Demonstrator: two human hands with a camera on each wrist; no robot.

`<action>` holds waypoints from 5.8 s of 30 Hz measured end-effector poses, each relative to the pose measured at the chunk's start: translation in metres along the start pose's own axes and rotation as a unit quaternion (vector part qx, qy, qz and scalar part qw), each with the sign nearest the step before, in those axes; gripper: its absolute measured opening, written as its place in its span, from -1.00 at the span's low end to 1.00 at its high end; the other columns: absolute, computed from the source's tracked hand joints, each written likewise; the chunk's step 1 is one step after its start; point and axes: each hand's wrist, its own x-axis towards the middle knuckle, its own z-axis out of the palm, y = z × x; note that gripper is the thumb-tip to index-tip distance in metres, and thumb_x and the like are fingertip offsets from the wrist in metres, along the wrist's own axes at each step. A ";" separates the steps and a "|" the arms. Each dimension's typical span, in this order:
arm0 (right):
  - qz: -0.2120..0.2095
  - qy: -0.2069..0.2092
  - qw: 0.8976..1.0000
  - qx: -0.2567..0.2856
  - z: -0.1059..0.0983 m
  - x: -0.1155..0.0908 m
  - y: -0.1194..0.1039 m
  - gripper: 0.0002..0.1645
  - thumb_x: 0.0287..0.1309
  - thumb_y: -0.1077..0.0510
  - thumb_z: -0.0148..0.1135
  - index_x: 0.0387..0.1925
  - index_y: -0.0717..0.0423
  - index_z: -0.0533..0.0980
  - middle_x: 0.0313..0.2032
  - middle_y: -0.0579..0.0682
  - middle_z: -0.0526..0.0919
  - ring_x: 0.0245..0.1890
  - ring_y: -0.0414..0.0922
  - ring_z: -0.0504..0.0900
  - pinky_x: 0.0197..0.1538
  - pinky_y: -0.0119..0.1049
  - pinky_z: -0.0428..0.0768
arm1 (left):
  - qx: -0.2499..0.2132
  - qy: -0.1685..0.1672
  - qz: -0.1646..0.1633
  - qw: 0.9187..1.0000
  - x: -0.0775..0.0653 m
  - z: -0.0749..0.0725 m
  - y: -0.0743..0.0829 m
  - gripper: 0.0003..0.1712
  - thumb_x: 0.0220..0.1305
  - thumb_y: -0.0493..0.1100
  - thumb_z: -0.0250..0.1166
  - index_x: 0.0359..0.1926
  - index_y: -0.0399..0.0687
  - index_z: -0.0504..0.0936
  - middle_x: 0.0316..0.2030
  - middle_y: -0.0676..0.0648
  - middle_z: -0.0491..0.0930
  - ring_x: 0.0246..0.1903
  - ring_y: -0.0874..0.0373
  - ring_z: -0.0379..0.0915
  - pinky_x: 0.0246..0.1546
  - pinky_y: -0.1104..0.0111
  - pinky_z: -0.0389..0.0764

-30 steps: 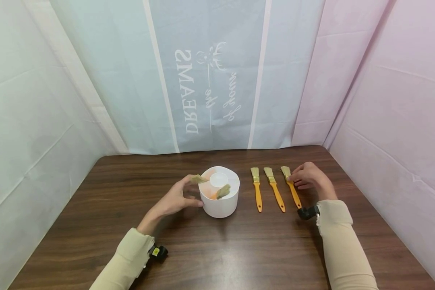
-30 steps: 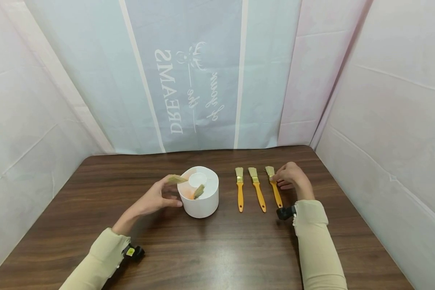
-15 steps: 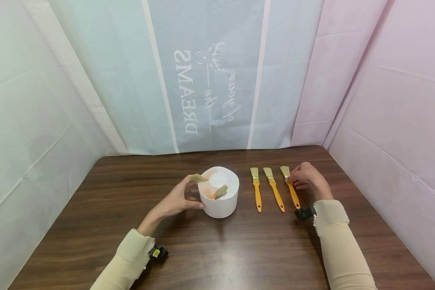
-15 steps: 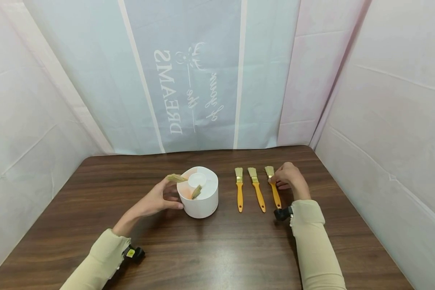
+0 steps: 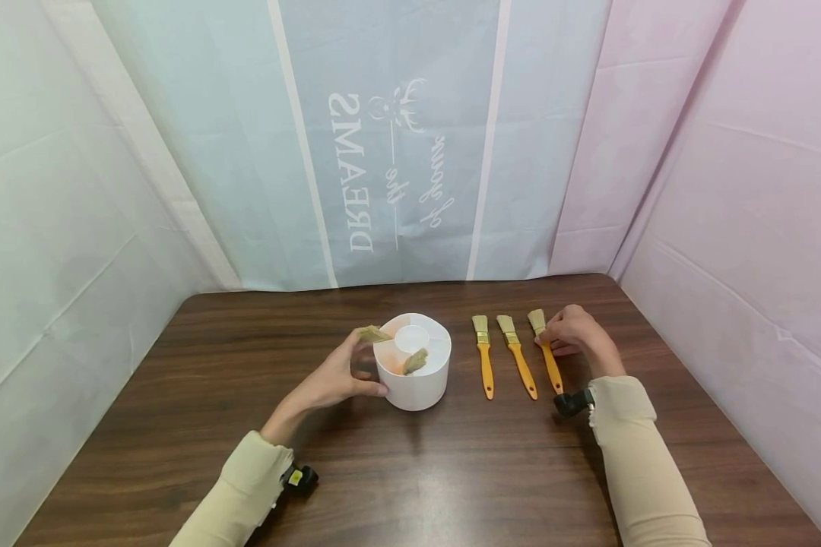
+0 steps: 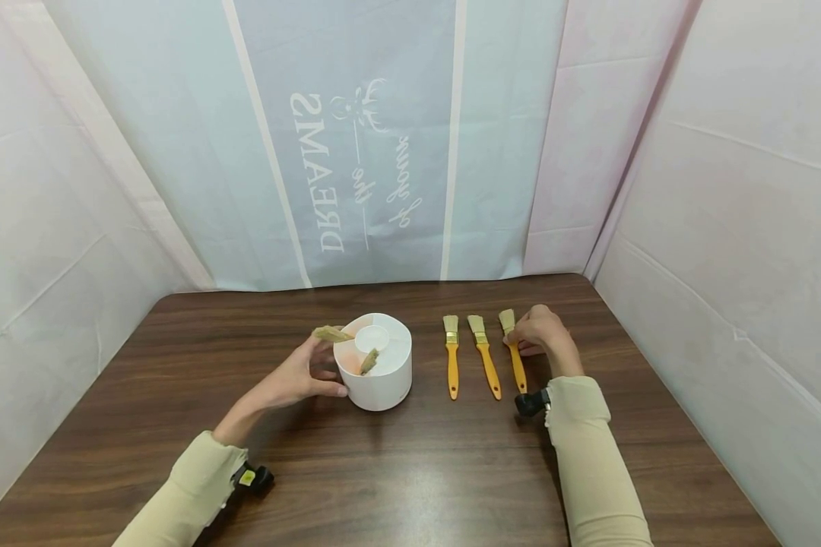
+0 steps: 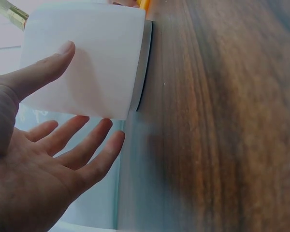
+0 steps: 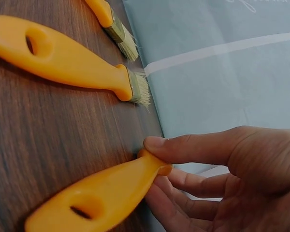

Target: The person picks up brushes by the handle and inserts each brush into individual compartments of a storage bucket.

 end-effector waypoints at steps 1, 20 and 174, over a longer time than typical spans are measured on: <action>-0.002 -0.002 1.000 0.000 0.000 0.000 0.000 -0.67 0.13 0.24 0.50 -0.16 0.36 0.58 -0.27 0.04 0.58 -0.30 -0.11 0.64 -0.19 -0.25 0.80 | -0.001 -0.001 -0.001 1.000 0.000 0.000 0.000 0.08 0.06 -0.34 0.60 0.49 -0.04 0.15 0.45 -0.27 0.34 0.38 -0.30 0.37 0.18 -0.11 0.63; -0.014 -0.022 0.999 0.030 -0.008 -0.002 0.000 -0.43 0.25 0.15 0.42 0.15 0.42 0.47 -0.06 0.11 0.62 -0.17 -0.11 0.66 -0.01 -0.19 0.78 | 0.008 -0.001 0.003 1.000 0.001 0.003 0.002 0.19 0.04 -0.31 0.62 0.56 0.02 0.07 0.46 -0.26 0.32 0.40 -0.30 0.34 0.19 -0.18 0.61; -0.257 0.003 0.961 0.103 0.025 -0.098 -0.115 -0.36 0.28 0.27 0.38 0.30 0.36 0.33 -0.18 0.14 0.77 -0.37 -0.10 0.79 -0.12 -0.17 0.81 | 0.018 0.023 -0.014 0.999 0.002 0.018 0.003 0.19 0.17 -0.04 0.59 0.60 -0.05 -0.01 0.52 -0.22 0.21 0.48 -0.19 0.27 0.23 0.13 0.66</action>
